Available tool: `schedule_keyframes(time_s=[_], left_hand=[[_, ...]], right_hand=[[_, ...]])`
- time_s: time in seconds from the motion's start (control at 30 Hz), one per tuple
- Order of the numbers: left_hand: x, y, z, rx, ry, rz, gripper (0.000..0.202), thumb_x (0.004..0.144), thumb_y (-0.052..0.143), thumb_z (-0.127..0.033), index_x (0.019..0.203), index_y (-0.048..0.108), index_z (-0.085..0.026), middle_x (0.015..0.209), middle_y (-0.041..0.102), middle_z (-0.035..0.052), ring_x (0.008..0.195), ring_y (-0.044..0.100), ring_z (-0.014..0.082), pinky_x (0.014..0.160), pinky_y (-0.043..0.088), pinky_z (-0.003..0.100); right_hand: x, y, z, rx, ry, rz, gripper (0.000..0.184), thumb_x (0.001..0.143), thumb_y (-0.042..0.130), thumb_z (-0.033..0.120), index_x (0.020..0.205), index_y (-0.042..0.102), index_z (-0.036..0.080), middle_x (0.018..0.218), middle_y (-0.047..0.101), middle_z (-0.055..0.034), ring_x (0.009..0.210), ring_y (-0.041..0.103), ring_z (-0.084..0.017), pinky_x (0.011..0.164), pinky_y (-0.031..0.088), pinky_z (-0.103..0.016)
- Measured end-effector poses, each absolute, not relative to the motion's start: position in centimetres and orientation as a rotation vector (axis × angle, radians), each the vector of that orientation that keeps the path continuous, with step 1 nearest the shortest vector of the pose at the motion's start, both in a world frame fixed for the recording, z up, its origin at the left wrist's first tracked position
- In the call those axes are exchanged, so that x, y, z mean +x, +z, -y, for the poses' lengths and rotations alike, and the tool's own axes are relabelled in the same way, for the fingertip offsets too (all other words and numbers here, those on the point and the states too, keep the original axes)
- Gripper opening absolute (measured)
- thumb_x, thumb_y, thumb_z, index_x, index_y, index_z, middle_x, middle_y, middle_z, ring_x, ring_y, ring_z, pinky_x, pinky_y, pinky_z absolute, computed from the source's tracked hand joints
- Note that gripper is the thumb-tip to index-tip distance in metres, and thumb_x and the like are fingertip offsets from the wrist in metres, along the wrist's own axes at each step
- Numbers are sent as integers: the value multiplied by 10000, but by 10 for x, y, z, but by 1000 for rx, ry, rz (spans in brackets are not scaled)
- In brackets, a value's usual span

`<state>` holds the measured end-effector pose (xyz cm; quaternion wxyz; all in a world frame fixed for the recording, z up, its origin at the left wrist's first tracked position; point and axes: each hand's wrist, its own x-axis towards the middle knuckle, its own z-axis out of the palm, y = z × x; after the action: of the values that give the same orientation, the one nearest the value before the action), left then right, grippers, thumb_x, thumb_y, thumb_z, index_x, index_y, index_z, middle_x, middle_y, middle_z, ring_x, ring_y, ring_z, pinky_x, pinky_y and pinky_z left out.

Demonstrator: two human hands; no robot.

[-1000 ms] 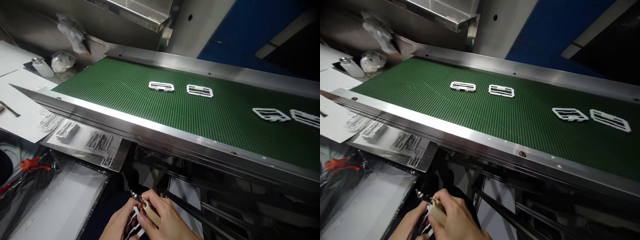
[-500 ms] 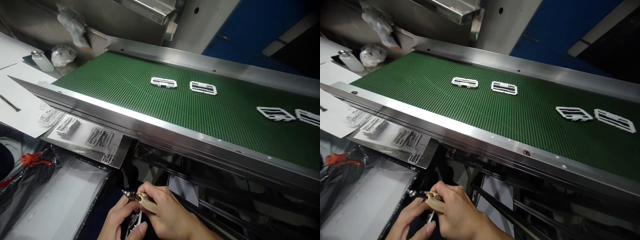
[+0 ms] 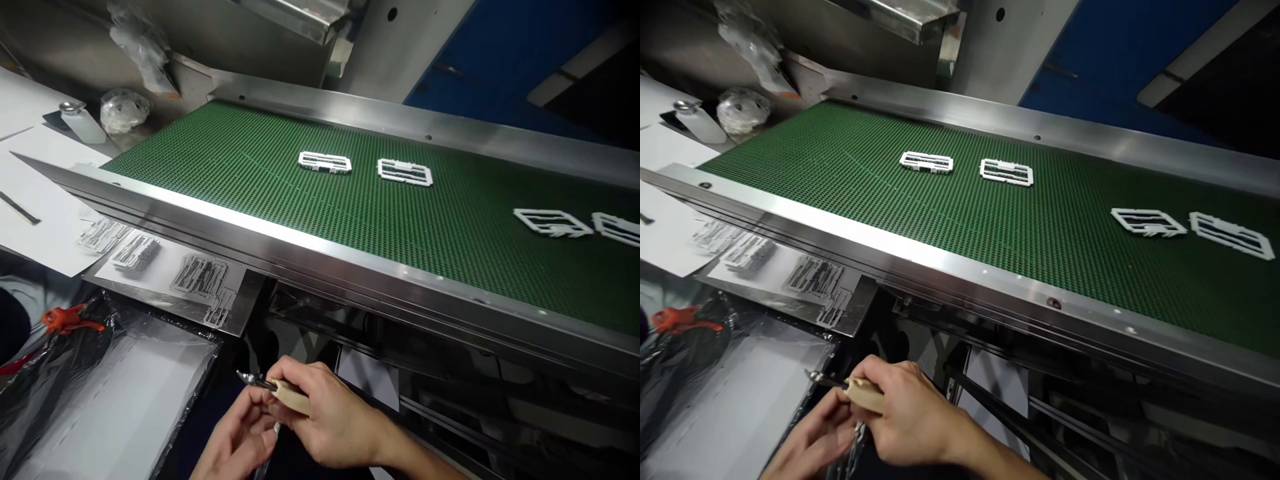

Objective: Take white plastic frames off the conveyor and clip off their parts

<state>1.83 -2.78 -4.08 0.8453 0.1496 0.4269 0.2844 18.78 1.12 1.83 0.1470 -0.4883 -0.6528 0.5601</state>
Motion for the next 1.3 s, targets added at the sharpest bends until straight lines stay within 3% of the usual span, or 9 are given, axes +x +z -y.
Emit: schedule_keyframes(time_s=[0.1, 0.23, 0.37, 0.47, 0.67, 0.83, 1.3], left_hand=[[8, -43, 17, 426, 483, -983, 283, 582, 836, -357, 778, 697, -207, 743, 661, 38, 725, 587, 213, 693, 459, 310], [-3, -42, 2, 601, 394, -958, 249, 526, 840, -340, 637, 682, -182, 613, 581, 7, 581, 464, 160, 553, 396, 279], [-7, -23, -9, 634, 372, -941, 248, 555, 815, -352, 585, 645, -175, 644, 553, 10, 629, 430, 164, 577, 364, 266], [-12, -13, -11, 681, 265, -961, 306, 568, 807, -362, 527, 563, -181, 554, 423, -31, 559, 321, 133, 531, 286, 260], [-25, -26, -5, 770, 229, -934, 298, 762, 661, -476, 729, 608, -185, 638, 435, -27, 627, 358, 150, 589, 331, 264], [-29, -25, -4, 706, 224, -891, 349, 764, 662, -502, 726, 586, -163, 709, 513, -5, 603, 398, 125, 563, 384, 259], [-30, -14, -12, 709, 166, -916, 348, 781, 647, -503, 747, 567, -165, 753, 518, -1, 689, 424, 145, 613, 439, 271]], right_hand=[[185, 14, -11, -1299, 1509, 2031, 350, 671, 526, 74, 984, 517, 231, 768, 591, 35, 637, 560, -124, 587, 413, -203], [177, 9, -8, -1196, 1282, 2192, 432, 589, 540, 100, 1000, 526, 232, 803, 584, 25, 647, 531, -135, 612, 404, -232], [166, 2, -2, -1132, 1104, 2306, 332, 639, 544, 136, 963, 521, 208, 740, 541, 21, 608, 467, -136, 594, 386, -248], [164, 2, 1, -1140, 1090, 2357, 226, 684, 558, 166, 904, 515, 194, 735, 528, 14, 618, 461, -139, 616, 394, -255], [191, 30, 4, -1566, 1260, 2288, 189, 862, 563, 353, 987, 508, 223, 897, 572, -9, 822, 527, -176, 809, 408, -311], [208, 41, 13, -1814, 1395, 2413, 278, 851, 544, 320, 1116, 533, 235, 1067, 566, -57, 1053, 513, -250, 1020, 324, -472], [202, 43, 8, -1833, 1506, 2535, 519, 826, 510, 346, 1313, 482, 170, 1339, 489, -136, 1311, 381, -302, 1157, 132, -527]])
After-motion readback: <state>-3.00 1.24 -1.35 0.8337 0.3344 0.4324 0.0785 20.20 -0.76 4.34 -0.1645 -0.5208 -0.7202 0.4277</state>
